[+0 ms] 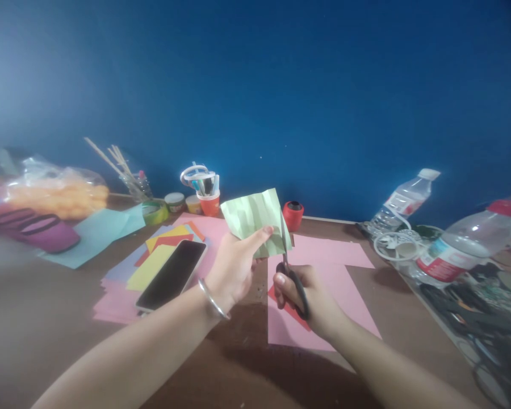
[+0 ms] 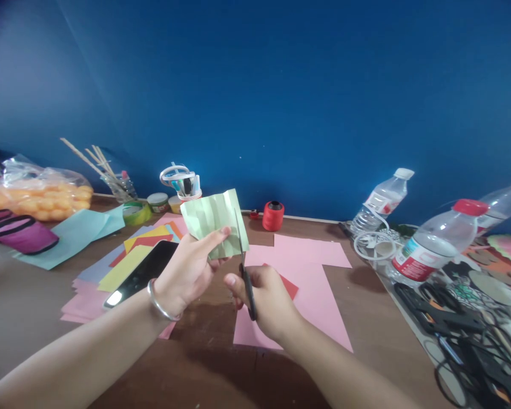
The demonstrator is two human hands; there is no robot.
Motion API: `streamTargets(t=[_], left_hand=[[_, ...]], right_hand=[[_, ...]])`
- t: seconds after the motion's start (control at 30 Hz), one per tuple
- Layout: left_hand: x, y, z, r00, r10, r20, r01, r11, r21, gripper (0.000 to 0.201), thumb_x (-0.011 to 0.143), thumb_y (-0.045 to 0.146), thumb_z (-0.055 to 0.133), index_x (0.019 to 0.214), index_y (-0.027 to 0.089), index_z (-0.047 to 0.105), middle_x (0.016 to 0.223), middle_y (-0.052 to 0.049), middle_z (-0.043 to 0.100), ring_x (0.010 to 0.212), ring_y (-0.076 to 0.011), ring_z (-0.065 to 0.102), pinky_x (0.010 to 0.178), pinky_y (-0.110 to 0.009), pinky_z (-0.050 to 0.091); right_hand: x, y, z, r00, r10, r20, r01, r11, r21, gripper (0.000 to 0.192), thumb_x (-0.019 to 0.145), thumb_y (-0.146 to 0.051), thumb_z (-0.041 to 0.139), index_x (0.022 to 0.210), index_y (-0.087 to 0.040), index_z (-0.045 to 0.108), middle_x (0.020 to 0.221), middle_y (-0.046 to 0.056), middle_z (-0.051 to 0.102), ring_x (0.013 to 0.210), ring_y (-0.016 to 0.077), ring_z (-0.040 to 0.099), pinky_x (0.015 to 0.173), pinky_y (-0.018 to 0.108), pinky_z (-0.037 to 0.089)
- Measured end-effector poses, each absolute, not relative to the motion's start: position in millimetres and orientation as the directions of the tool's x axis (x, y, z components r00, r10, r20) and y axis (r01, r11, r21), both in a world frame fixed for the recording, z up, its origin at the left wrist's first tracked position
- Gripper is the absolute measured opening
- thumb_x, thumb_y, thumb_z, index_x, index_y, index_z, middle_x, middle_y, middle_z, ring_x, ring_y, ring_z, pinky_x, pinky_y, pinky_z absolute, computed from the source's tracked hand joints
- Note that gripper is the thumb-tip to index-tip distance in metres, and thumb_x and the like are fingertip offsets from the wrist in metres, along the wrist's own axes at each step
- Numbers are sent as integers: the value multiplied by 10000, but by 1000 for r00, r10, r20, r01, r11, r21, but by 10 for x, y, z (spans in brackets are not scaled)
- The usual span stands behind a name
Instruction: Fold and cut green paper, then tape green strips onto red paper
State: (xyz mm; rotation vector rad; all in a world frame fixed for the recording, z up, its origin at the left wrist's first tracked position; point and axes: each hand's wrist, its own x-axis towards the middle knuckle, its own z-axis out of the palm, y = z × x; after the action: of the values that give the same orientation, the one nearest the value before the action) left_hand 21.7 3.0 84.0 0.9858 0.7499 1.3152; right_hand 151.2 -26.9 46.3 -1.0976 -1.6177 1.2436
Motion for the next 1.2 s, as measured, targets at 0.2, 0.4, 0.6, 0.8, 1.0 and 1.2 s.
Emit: streamTargets(t=[0.2, 0.4, 0.6, 0.8, 1.0, 1.2], left_hand=[[217, 26, 839, 118, 990, 76, -456, -13, 890, 240, 720, 251, 641, 950, 182, 638, 823, -17, 661, 668, -108, 586, 567, -210, 446], [217, 26, 849, 121, 989, 80, -462, -15, 887, 173, 731, 244, 636, 894, 185, 635, 815, -4, 645, 676, -101, 584, 537, -190, 441], [226, 31, 850, 96, 993, 72, -460, -20, 888, 170, 723, 242, 645, 887, 196, 637, 817, 5, 647, 667, -98, 586, 545, -194, 452], [226, 21, 856, 83, 994, 65, -471, -18, 882, 226, 700, 245, 662, 916, 183, 642, 833, -19, 661, 668, -113, 595, 537, -207, 444], [225, 25, 864, 89, 995, 44, -474, 4, 880, 229, 697, 241, 661, 920, 196, 642, 825, -8, 664, 666, -112, 595, 557, -216, 449], [217, 21, 867, 107, 992, 66, -470, -8, 883, 175, 713, 249, 649, 876, 184, 639, 814, -7, 654, 666, -108, 588, 536, -208, 435]], right_hand=[[1510, -267, 482, -290, 955, 67, 185, 124, -975, 443, 785, -518, 490, 527, -158, 494, 496, 12, 537, 495, 121, 510, 544, 246, 400], [1504, -267, 503, -285, 957, 50, 219, 116, -969, 461, 787, -528, 480, 512, -157, 495, 488, 13, 536, 485, 116, 502, 525, 240, 393], [1508, -266, 498, -284, 957, 53, 231, 122, -965, 468, 792, -522, 477, 498, -158, 492, 479, 10, 535, 476, 114, 498, 519, 237, 387], [1519, -268, 483, -276, 960, 42, 239, 111, -965, 461, 794, -510, 484, 496, -159, 489, 472, 9, 531, 468, 110, 491, 507, 231, 385], [1512, -260, 474, -268, 962, 51, 237, 117, -965, 462, 793, -510, 486, 487, -163, 485, 463, 5, 531, 457, 108, 485, 505, 234, 382], [1510, -257, 467, -263, 964, 49, 253, 117, -960, 471, 797, -504, 485, 474, -161, 484, 450, 2, 523, 450, 105, 477, 502, 231, 378]])
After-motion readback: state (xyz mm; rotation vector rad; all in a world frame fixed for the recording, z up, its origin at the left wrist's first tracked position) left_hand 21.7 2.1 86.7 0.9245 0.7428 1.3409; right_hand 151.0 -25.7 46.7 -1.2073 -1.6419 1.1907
